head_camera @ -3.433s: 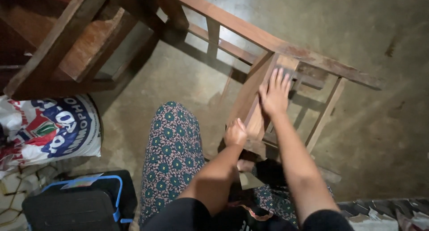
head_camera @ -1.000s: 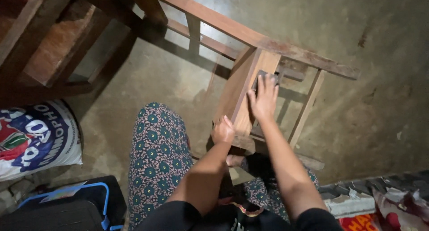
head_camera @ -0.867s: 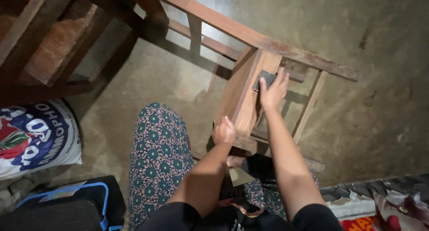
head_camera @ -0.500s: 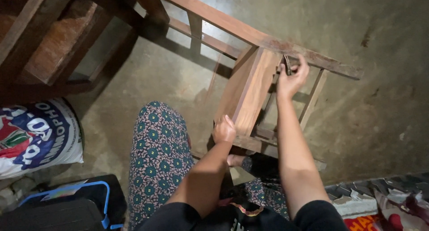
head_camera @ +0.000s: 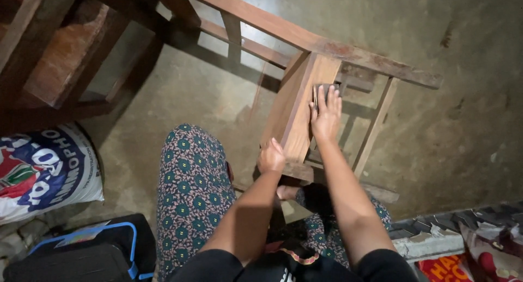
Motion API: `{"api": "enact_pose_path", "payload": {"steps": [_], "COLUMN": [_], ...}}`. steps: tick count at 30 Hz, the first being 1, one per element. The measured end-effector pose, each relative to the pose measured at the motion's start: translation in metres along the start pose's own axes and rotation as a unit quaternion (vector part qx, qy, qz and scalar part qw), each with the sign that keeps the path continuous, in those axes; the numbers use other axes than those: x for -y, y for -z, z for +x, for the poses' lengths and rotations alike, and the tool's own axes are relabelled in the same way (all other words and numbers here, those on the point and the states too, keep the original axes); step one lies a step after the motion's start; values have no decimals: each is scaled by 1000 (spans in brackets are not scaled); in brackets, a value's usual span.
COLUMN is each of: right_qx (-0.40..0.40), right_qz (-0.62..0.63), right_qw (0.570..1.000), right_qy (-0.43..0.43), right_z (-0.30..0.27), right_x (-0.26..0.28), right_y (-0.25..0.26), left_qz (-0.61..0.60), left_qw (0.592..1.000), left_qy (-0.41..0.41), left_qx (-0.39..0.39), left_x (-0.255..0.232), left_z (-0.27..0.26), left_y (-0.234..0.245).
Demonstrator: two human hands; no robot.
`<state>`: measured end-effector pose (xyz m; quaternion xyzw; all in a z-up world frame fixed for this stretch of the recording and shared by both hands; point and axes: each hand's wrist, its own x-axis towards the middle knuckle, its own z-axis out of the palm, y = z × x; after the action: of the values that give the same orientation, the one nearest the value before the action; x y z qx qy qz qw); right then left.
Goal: The person sands the wooden surfaces of a chair by hand using a small sanding block.
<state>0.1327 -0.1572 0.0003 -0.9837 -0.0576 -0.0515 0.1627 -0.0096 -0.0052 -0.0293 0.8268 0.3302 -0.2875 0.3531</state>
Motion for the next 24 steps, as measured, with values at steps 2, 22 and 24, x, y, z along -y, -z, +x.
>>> {"api": "enact_pose_path", "payload": {"steps": [2, 22, 24], "right_qx": [27, 127, 134], "right_qz": [-5, 72, 117], "right_qw": [999, 989, 981], "right_qy": [-16, -32, -76], "right_z": [3, 75, 83], "right_x": [2, -36, -44], "right_y": [-4, -25, -31], "left_qz": [-6, -18, 0], "left_qw": [1000, 999, 1000], "left_qy": [15, 43, 22], "left_qx": [14, 18, -5], "left_x": [-8, -13, -14], "left_z": [-6, -16, -14], "left_y": [12, 20, 17]}}
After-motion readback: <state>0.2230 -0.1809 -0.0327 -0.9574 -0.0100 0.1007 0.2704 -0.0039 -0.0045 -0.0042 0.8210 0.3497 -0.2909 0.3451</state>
